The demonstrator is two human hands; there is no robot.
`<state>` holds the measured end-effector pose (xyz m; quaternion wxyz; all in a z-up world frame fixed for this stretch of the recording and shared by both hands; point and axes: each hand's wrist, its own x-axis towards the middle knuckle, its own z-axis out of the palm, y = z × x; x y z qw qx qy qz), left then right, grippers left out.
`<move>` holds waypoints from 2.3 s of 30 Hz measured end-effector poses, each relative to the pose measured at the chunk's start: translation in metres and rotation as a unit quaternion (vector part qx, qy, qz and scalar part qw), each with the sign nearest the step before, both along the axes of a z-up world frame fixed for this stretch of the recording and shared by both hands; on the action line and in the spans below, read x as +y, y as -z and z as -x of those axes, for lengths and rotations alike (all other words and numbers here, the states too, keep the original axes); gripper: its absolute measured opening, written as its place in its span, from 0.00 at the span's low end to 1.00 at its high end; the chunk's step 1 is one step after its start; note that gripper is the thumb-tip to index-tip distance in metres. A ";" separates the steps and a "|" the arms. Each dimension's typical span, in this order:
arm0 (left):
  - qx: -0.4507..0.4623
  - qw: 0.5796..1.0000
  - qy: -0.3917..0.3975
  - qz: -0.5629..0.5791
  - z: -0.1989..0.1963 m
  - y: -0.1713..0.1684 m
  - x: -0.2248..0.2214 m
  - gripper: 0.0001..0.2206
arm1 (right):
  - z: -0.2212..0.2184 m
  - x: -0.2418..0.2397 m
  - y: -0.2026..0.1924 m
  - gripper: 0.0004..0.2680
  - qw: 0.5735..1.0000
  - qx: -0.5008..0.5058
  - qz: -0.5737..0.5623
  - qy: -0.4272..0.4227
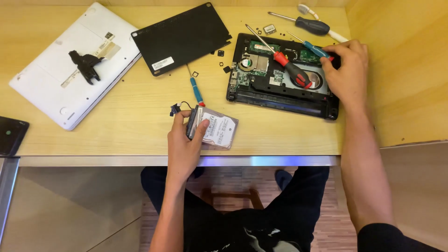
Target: Disassembling a laptop to remove the hard drive and its mounting bracket using a screwdriver.
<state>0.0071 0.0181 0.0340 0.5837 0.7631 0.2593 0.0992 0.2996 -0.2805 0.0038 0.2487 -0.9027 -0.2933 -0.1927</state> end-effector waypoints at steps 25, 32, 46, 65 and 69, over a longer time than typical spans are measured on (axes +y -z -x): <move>-0.057 0.994 -0.032 -0.087 0.002 0.018 -0.006 0.21 | 0.000 0.008 0.005 0.03 0.987 -0.117 -0.110 -0.024; 0.004 0.969 0.058 -0.240 -0.018 0.020 -0.004 0.24 | 0.021 0.020 -0.017 0.07 0.970 -0.148 -0.178 -0.066; -0.026 0.971 0.231 0.061 -0.057 -0.009 -0.027 0.11 | -0.004 0.001 -0.006 0.08 0.953 -0.278 -0.123 -0.018; -0.144 0.946 0.210 0.200 -0.048 0.018 -0.018 0.19 | -0.025 0.001 0.024 0.07 0.996 -0.029 -0.070 0.041; -0.150 0.952 0.213 0.160 -0.043 0.012 -0.021 0.20 | -0.025 0.000 0.024 0.05 0.994 -0.048 -0.088 0.031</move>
